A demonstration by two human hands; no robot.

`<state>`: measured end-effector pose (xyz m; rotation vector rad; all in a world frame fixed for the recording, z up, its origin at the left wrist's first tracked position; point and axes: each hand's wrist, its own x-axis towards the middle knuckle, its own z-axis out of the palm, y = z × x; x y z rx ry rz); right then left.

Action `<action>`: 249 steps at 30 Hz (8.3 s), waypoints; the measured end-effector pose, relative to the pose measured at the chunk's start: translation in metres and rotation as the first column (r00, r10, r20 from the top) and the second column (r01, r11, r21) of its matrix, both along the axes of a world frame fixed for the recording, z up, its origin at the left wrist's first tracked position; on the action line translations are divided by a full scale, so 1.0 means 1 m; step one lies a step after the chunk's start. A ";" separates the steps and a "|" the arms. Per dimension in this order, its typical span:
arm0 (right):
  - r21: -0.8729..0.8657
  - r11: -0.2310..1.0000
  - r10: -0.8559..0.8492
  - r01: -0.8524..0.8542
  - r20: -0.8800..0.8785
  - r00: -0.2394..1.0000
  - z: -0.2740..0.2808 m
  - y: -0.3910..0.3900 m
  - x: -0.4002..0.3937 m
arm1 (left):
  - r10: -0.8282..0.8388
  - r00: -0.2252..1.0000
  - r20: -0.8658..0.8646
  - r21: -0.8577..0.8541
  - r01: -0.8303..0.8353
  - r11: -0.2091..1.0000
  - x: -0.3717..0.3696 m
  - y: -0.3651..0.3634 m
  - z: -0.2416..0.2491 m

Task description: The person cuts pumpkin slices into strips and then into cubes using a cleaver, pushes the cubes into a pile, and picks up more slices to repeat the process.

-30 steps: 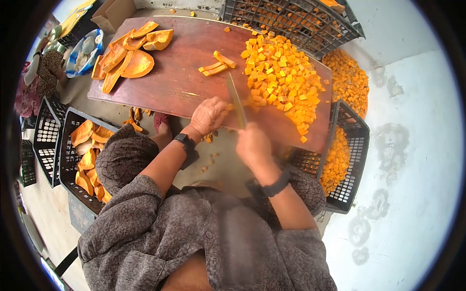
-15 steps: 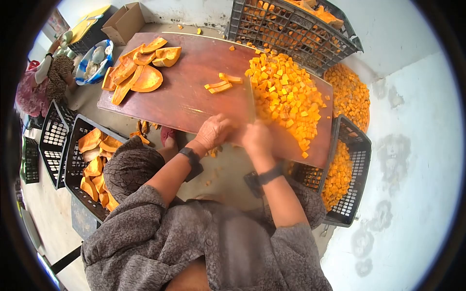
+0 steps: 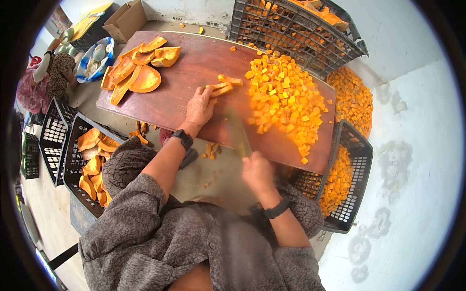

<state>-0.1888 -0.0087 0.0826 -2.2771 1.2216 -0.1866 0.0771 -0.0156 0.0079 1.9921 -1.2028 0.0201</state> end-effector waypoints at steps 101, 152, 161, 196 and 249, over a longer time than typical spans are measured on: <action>0.089 0.995 0.039 -0.044 0.055 0.998 0.013 -0.003 0.014 | -0.164 0.984 0.076 -0.183 0.175 0.967 0.020 -0.020 0.019; -0.040 0.993 0.108 -0.115 -0.152 0.982 0.034 0.009 0.053 | -0.342 0.930 -0.133 -0.139 0.324 0.936 -0.025 0.071 -0.013; -0.104 0.984 0.141 -0.146 -0.059 0.988 0.010 -0.016 0.087 | -0.338 0.928 -0.158 -0.138 0.318 0.938 -0.024 0.070 -0.015; -0.113 0.990 0.075 -0.083 -0.073 0.994 0.027 0.004 0.060 | -0.295 0.954 -0.048 -0.160 0.285 0.945 -0.033 0.065 -0.010; -0.029 0.996 0.089 -0.090 -0.044 0.995 0.025 0.005 0.068 | -0.354 0.934 -0.055 -0.152 0.342 0.927 -0.035 0.061 -0.009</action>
